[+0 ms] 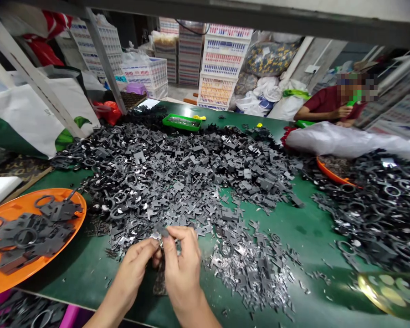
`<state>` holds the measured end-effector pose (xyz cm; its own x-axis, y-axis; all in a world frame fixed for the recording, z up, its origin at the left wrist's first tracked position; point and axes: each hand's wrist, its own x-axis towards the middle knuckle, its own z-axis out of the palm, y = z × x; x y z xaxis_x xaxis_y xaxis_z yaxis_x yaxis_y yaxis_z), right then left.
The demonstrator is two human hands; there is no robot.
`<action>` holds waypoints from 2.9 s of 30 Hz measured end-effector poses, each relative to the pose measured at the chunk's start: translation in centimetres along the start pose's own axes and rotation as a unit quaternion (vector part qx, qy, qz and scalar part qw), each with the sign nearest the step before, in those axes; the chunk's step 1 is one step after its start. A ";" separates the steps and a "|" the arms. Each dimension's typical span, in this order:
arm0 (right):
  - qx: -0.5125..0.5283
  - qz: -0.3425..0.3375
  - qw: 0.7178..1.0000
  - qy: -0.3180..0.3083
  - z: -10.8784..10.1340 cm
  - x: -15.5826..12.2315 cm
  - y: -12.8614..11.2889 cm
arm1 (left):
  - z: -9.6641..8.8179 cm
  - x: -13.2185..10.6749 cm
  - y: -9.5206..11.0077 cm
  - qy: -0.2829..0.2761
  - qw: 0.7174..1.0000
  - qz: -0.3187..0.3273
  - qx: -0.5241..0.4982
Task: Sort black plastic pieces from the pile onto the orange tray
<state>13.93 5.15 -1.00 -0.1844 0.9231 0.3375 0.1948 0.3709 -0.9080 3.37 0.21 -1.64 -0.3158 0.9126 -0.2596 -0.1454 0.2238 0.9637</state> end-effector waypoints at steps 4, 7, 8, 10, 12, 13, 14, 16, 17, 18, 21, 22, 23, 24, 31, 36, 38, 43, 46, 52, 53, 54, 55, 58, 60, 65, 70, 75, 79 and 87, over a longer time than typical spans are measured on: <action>-0.057 0.026 0.997 -0.045 -1.7 2.6 0.1 | -1.3 0.0 -0.4 0.025 0.999 0.024 0.040; -0.011 0.117 0.981 -0.156 -2.8 2.7 0.4 | -2.0 -0.2 -0.4 0.027 0.997 0.039 0.061; -0.001 0.138 0.972 -0.191 -3.1 2.5 0.5 | -2.1 -0.2 -0.5 0.024 0.996 0.043 0.068; -0.004 0.155 0.961 -0.228 -3.5 1.8 0.5 | -2.2 -0.2 -0.5 0.013 0.995 0.052 0.081; -0.016 0.153 0.960 -0.236 -3.8 1.3 0.4 | -2.2 -0.2 -0.6 0.000 0.994 0.059 0.096; -0.020 0.151 0.959 -0.239 -3.9 1.1 0.3 | -2.2 -0.2 -0.6 -0.004 0.993 0.063 0.102; -0.024 0.149 0.958 -0.244 -4.1 1.0 0.2 | -2.2 -0.3 -0.6 -0.009 0.992 0.067 0.110; -0.033 0.147 0.955 -0.256 -4.3 1.0 -0.2 | -2.2 -0.3 -0.5 -0.017 0.987 0.081 0.135; -0.036 0.147 0.953 -0.261 -4.4 1.0 -0.3 | -2.3 -0.4 -0.4 -0.021 0.984 0.093 0.153; -0.039 0.148 0.952 -0.265 -4.5 1.0 -0.5 | -2.2 -0.4 -0.2 -0.025 0.978 0.107 0.175; -0.030 0.165 0.950 -0.262 -4.6 0.9 -0.5 | -2.1 -0.6 0.2 -0.034 0.957 0.158 0.240; -0.021 0.176 0.950 -0.258 -4.7 0.8 -0.4 | -2.1 -0.7 0.3 -0.038 0.950 0.173 0.255; -0.008 0.190 0.948 -0.254 -4.8 0.7 -0.2 | -2.1 -0.8 0.3 -0.041 0.944 0.186 0.270; 0.005 0.205 0.946 -0.251 -5.0 0.5 0.1 | -2.0 -1.0 0.3 -0.043 0.938 0.196 0.283; -0.007 0.263 0.938 -0.225 -7.2 -2.4 2.8 | -2.5 -2.6 -2.6 -0.098 0.863 0.268 0.417; -0.107 0.243 0.933 -0.243 -7.0 -4.3 3.4 | -2.3 -3.0 -4.4 -0.064 0.837 0.291 0.459; -0.153 0.220 0.930 -0.250 -6.5 -4.3 3.2 | -2.1 -3.0 -4.7 -0.053 0.838 0.292 0.457; -0.239 0.176 0.908 -0.294 -5.5 -2.9 2.2 | -1.9 -3.0 -4.6 -0.059 0.838 0.300 0.452; -0.253 0.173 0.892 -0.332 -5.4 -2.1 1.9 | -2.0 -3.0 -3.9 -0.091 0.798 0.318 0.504; -0.217 0.174 0.915 -0.293 -6.1 -2.2 2.8 | -1.8 -2.7 -2.3 -0.107 0.775 0.329 0.528; -0.204 0.169 0.918 -0.296 -6.2 -2.2 3.0 | -1.7 -2.8 -2.1 -0.117 0.774 0.323 0.532; -0.193 0.160 0.918 -0.306 -6.3 -2.2 3.0 | -1.6 -2.8 -1.9 -0.128 0.773 0.316 0.535; -0.189 0.149 0.917 -0.319 -6.4 -2.1 3.1 | -1.5 -2.9 -1.8 -0.134 0.774 0.310 0.536; -0.198 0.111 0.913 -0.340 -6.6 -1.8 2.9 | -1.5 -3.1 -1.4 -0.141 0.783 0.302 0.526; -0.203 0.099 0.908 -0.352 -6.8 -1.5 2.7 | -2.1 -2.6 -0.8 -0.144 0.800 0.296 0.502; -0.205 0.103 0.909 -0.349 -6.6 -1.3 2.5 | -5.6 2.5 3.0 0.180 0.818 0.217 0.501; -0.200 0.069 0.915 -0.344 -5.8 -1.1 2.0 | -7.5 7.5 5.6 0.205 0.850 0.189 0.447; -0.188 0.052 0.935 -0.296 -6.1 -0.6 1.7 | -6.9 6.8 5.2 0.211 0.905 0.202 0.311; -0.186 0.016 0.943 -0.274 -5.3 0.4 0.8 | -5.7 5.6 4.5 0.191 0.959 0.166 0.132; -0.144 -0.086 0.953 -0.253 -1.5 2.6 -0.9 | -1.9 3.2 2.9 0.082 0.992 0.046 -0.082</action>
<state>14.72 7.35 1.11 -0.6637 0.7066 0.2454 0.3636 0.5914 -0.7198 0.17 3.11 0.17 -0.4814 0.8557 -0.1901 -0.2548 0.0709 0.9644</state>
